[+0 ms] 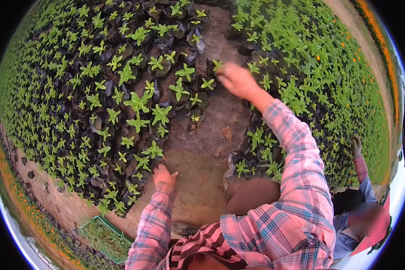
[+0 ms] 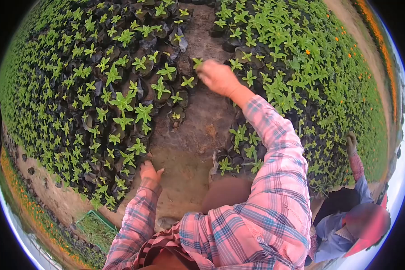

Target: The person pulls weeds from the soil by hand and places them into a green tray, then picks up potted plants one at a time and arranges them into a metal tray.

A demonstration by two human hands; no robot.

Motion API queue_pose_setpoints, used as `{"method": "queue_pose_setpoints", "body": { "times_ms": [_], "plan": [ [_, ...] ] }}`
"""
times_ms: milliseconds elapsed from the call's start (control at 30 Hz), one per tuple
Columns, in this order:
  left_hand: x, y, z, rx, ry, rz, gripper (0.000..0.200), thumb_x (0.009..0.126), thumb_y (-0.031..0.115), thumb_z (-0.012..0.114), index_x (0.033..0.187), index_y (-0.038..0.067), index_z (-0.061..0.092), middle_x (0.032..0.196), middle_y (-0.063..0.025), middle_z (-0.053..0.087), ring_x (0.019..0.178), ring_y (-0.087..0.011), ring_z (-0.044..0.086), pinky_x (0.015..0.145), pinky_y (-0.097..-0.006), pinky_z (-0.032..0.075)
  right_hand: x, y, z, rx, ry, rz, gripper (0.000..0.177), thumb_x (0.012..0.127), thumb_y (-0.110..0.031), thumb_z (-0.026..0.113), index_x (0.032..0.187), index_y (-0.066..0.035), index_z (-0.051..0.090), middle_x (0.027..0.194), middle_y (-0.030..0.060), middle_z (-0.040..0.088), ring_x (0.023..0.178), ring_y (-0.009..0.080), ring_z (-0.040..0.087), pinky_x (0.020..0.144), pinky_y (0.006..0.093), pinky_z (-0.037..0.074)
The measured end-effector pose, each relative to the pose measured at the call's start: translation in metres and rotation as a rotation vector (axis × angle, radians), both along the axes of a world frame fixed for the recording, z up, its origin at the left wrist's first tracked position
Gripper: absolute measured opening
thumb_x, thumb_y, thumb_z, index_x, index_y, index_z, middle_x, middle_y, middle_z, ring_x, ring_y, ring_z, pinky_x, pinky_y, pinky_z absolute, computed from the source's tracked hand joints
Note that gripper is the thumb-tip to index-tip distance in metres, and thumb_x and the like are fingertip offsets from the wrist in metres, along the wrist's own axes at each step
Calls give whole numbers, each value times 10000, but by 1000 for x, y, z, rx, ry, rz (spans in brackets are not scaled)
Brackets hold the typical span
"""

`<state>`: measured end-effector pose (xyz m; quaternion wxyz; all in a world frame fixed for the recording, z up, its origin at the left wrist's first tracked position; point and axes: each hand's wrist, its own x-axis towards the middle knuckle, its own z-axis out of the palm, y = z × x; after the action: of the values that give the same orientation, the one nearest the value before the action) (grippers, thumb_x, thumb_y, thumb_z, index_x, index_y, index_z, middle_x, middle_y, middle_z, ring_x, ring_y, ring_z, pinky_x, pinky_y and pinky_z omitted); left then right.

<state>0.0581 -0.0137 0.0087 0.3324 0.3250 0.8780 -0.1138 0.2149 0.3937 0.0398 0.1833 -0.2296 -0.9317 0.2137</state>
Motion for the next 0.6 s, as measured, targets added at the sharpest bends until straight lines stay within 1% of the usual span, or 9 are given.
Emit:
{"method": "queue_pose_setpoints", "body": {
  "times_ms": [67,100,167,200,267,367,400,533,600],
  "plan": [
    [2,2,2,-18,10,12,702,646,373,804,1119,25,418,1115,-195,486,1007,-364,543,843,-410,477,-1,15,6,20,179,-387,230,816,-86,588,1036,-23,563,921,136,585,856,310,596,723,384,495],
    [2,4,3,-29,17,21,703,644,377,804,1117,27,420,1112,-191,486,1009,-363,541,843,-408,477,-5,26,16,70,89,-550,286,814,-90,605,1083,-20,539,894,159,583,852,337,599,736,404,495],
    [3,6,5,-38,10,21,706,646,383,801,1122,27,420,1113,-189,485,1010,-361,541,846,-405,475,-11,47,12,172,-36,-677,377,799,-87,624,1148,-17,499,903,195,586,859,367,601,744,427,493],
    [3,6,5,-48,11,23,709,648,389,799,1127,27,420,1114,-188,485,1012,-359,540,848,-403,474,-14,62,1,175,-34,-678,377,799,-87,624,1148,-17,499,903,195,586,859,367,601,744,427,493],
    [4,7,5,-63,13,26,712,651,393,796,1130,26,419,1114,-188,484,1018,-360,536,851,-403,472,-19,90,-27,146,-312,-584,273,832,-46,486,1101,-12,519,948,252,576,856,386,607,750,445,501],
    [3,8,5,-89,26,17,715,658,397,791,1137,23,416,1113,-188,483,1017,-360,533,852,-403,470,-34,102,-28,165,-315,-575,195,821,-27,455,999,-8,533,872,237,599,817,377,619,731,454,502],
    [4,7,4,-99,28,9,716,661,397,789,1140,22,413,1112,-189,482,1011,-359,534,851,-404,470,-38,104,-28,208,-287,-575,111,804,-34,482,902,-5,526,795,211,605,773,369,621,701,457,500],
    [3,7,2,-108,39,-10,719,663,397,787,1147,22,409,1108,-190,483,1000,-361,535,851,-404,469,-38,100,-18,166,-155,-543,73,805,-22,490,867,-12,525,824,193,596,779,374,610,680,452,492],
    [5,7,3,-96,29,0,726,661,394,789,1152,21,405,1105,-193,484,992,-360,537,847,-405,469,-33,92,-8,189,-1,-422,99,811,-75,550,895,-22,548,878,182,586,787,380,588,681,444,474]
  ]
}}
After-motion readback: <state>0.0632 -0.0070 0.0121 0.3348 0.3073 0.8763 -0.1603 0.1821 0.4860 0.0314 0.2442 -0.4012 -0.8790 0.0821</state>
